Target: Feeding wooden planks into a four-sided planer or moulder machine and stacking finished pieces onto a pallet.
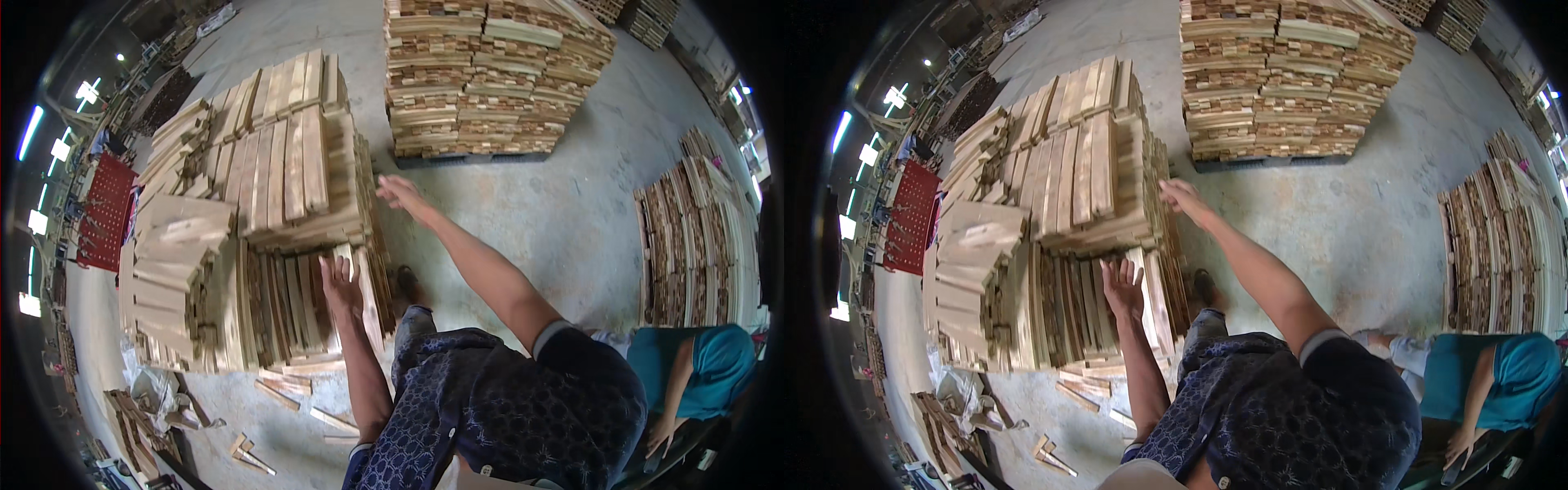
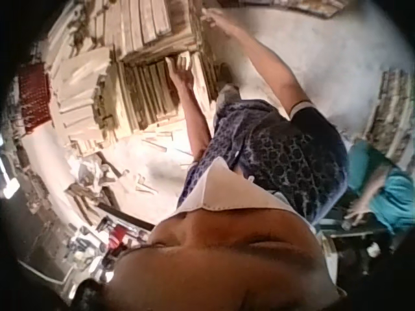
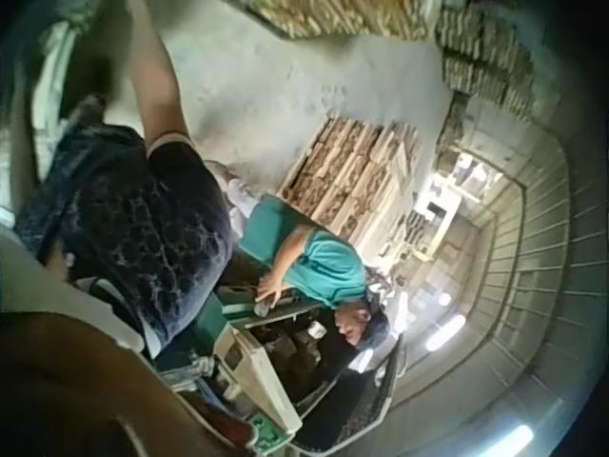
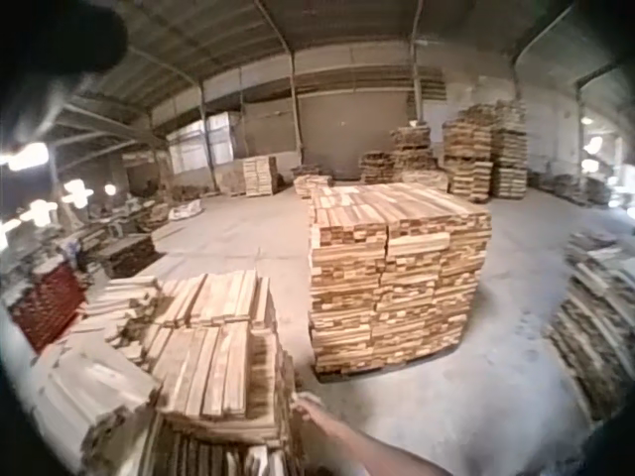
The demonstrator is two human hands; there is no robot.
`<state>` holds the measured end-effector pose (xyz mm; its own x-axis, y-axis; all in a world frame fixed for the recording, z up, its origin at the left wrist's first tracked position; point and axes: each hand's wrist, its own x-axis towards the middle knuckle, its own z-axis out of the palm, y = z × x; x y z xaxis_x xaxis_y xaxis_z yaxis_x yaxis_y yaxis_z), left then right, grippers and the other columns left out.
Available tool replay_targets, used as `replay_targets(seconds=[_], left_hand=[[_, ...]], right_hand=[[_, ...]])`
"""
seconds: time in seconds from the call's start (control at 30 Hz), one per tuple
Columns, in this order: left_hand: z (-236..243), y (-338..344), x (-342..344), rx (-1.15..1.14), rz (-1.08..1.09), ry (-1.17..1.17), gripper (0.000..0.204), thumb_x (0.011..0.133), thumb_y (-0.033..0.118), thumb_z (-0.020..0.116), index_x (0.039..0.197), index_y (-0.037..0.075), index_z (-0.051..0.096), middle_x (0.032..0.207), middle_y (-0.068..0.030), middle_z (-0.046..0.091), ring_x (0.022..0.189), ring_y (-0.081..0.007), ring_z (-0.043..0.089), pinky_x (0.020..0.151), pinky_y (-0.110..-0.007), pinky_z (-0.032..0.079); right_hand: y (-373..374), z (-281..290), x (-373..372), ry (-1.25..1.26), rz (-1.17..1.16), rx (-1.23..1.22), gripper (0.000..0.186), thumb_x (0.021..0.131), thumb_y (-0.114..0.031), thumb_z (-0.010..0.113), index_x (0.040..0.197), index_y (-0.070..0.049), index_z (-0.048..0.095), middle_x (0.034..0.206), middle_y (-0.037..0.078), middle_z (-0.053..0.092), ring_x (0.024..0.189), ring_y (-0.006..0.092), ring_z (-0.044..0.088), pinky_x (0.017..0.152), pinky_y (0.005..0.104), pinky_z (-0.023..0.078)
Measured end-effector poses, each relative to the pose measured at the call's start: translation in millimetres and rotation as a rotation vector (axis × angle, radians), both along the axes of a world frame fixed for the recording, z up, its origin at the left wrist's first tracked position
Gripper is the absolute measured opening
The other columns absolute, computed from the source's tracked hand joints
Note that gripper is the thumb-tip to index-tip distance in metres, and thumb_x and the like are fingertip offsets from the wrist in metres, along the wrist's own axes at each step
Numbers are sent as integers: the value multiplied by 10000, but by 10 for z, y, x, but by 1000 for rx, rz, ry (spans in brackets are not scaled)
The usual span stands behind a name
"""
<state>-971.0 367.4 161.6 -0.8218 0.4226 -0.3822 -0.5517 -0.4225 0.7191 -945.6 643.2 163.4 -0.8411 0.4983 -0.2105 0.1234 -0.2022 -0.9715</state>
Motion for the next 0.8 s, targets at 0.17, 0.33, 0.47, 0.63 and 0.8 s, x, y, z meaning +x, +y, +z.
replay_targets(seconds=[0.17, 0.33, 0.47, 0.63, 0.8], left_hand=[[-86, 922, -1030, -64, 134, -36, 947, 935, 518, 723, 1506, -35, 208, 1305, -181, 312, 1146, -257, 360, 1106, -419, 389], [-19, 1276, -1213, -446, 336, 26, 787, 894, 337, 817, 1473, 13, 393, 1310, -143, 551, 1171, -243, 568, 1081, -443, 418], [294, 1547, -1294, -449, 315, -9, 974, 836, 179, 849, 1569, -45, 248, 1525, -178, 429, 1367, -274, 447, 1150, -381, 335], [34, 1631, -904, -716, 381, -132, 831, 791, 5, 769, 1468, -57, 292, 1401, -204, 460, 1293, -288, 470, 1137, -373, 323], [181, 2106, -264, -570, 519, -354, 845, 771, -107, 728, 1476, -13, 273, 1380, -172, 504, 1262, -263, 534, 1091, -366, 416]], right_hand=[[1024, 97, -2037, -81, -13, 206, 762, 923, -686, 595, 1387, -82, 570, 1372, 112, 600, 1310, 240, 517, 1096, 407, 398], [1536, -56, -3443, -248, 220, 306, 901, 814, -764, 649, 1417, -100, 564, 1459, 140, 554, 1365, 282, 500, 1154, 388, 355], [1510, -337, -3601, -249, 197, 378, 899, 797, -677, 726, 1395, -35, 530, 1444, 203, 515, 1338, 270, 496, 1132, 402, 358], [1591, -245, -3362, -53, 362, 123, 729, 795, -420, 842, 1319, -6, 548, 1206, 116, 625, 1148, 196, 580, 1026, 337, 434], [1810, -257, -3103, -17, 530, 192, 592, 797, -328, 841, 1219, -4, 583, 1193, 113, 605, 1105, 197, 580, 996, 332, 440]])
